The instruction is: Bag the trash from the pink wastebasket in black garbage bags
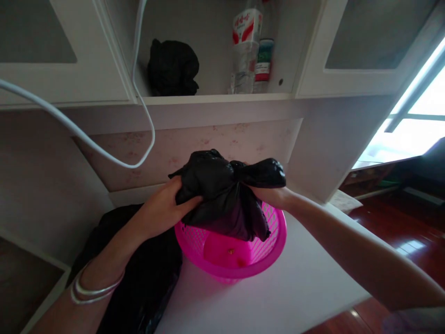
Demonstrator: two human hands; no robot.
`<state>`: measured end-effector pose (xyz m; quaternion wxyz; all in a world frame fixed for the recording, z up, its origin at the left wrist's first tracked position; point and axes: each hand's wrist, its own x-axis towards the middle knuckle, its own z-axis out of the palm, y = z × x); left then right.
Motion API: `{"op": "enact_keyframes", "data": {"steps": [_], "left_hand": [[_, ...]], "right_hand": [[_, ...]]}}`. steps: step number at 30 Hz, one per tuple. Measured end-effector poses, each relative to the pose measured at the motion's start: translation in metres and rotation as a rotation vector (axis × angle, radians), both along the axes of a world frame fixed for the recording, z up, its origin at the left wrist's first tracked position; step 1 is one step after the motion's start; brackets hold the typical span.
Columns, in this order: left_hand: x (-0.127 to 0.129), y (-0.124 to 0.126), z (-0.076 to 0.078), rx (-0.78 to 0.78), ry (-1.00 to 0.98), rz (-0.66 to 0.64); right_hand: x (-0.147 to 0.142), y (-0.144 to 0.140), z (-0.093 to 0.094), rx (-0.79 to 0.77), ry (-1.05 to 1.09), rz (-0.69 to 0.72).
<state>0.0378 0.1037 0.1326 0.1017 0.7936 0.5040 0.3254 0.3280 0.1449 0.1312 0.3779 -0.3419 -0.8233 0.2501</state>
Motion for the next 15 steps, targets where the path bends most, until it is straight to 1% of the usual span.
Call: {"op": "enact_keyframes", "data": {"steps": [2, 4, 6, 9, 12, 15], "left_hand": [[0.010, 0.001, 0.002, -0.046, 0.144, -0.090], [0.021, 0.000, 0.004, -0.081, 0.280, -0.150], [0.032, -0.002, 0.003, -0.134, 0.445, -0.176], [0.049, -0.003, -0.004, -0.233, 0.658, -0.215], [0.058, 0.002, -0.015, -0.314, 0.696, -0.278], [0.056, 0.016, -0.024, -0.324, 0.633, -0.285]], "right_hand": [[0.004, 0.000, -0.005, -0.030, -0.067, 0.063], [0.006, 0.001, -0.011, -0.065, -0.144, 0.100], [0.005, 0.003, -0.020, -0.105, -0.248, 0.095], [0.002, 0.004, -0.033, -0.155, -0.463, 0.069], [-0.002, 0.000, -0.038, -0.160, -0.659, 0.103], [-0.008, -0.007, -0.033, -0.129, -0.778, 0.144]]}}
